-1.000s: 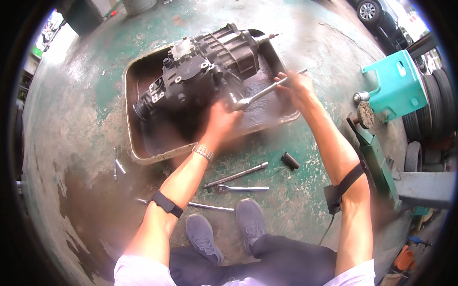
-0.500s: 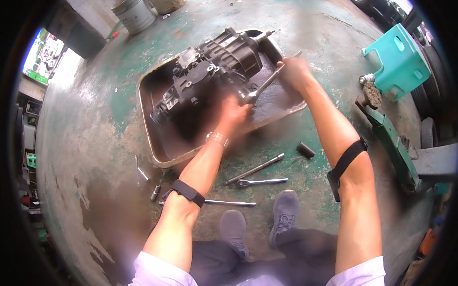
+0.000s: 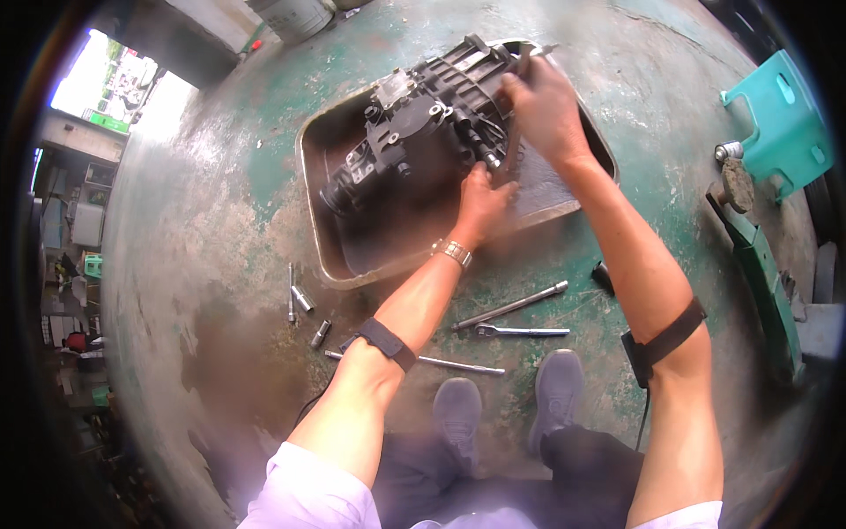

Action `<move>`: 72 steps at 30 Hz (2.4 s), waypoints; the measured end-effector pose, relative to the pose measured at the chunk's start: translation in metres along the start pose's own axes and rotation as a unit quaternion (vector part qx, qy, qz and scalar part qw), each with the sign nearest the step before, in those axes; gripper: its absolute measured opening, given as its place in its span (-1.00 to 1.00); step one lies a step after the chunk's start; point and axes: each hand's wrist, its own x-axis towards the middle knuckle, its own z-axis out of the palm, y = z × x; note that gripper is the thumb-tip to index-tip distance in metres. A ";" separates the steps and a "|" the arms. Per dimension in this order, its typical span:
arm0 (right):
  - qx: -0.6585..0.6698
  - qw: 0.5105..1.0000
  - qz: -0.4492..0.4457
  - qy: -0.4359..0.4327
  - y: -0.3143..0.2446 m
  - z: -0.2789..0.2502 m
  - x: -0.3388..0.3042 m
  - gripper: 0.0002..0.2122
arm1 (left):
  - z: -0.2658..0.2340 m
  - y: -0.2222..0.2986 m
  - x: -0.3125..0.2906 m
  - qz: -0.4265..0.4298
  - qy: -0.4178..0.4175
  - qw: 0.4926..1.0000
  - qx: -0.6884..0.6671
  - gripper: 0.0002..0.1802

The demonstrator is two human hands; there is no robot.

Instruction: The person uses a ratchet and socket to loosen and remove bolts from a transmission assembly. They reposition the transmission in a drain pan and continue removing bolts and internal components by hand.

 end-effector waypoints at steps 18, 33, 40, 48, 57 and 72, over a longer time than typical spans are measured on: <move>0.273 0.937 0.213 0.056 0.062 -0.062 0.006 -0.81 | -0.001 0.018 -0.013 0.084 0.049 0.995 0.021 -0.68; 0.185 0.953 0.238 0.046 0.070 -0.056 0.022 -0.83 | 0.008 0.022 -0.014 0.008 0.056 0.995 0.088 -0.52; 0.155 0.981 0.112 -0.034 0.023 -0.035 0.010 -0.84 | 0.010 0.014 -0.011 -0.027 0.057 0.998 0.019 -0.54; 0.253 0.943 0.216 0.004 0.067 -0.069 0.014 -0.82 | -0.007 0.029 -0.017 -0.016 0.059 0.997 0.039 -0.38; 0.290 0.881 0.371 0.040 0.126 -0.085 0.019 -0.85 | -0.009 0.027 -0.016 0.018 0.076 0.996 0.048 -0.38; 0.106 0.982 0.146 -0.047 0.018 -0.037 0.021 -0.80 | -0.001 0.014 -0.009 0.071 0.082 0.993 -0.045 -0.70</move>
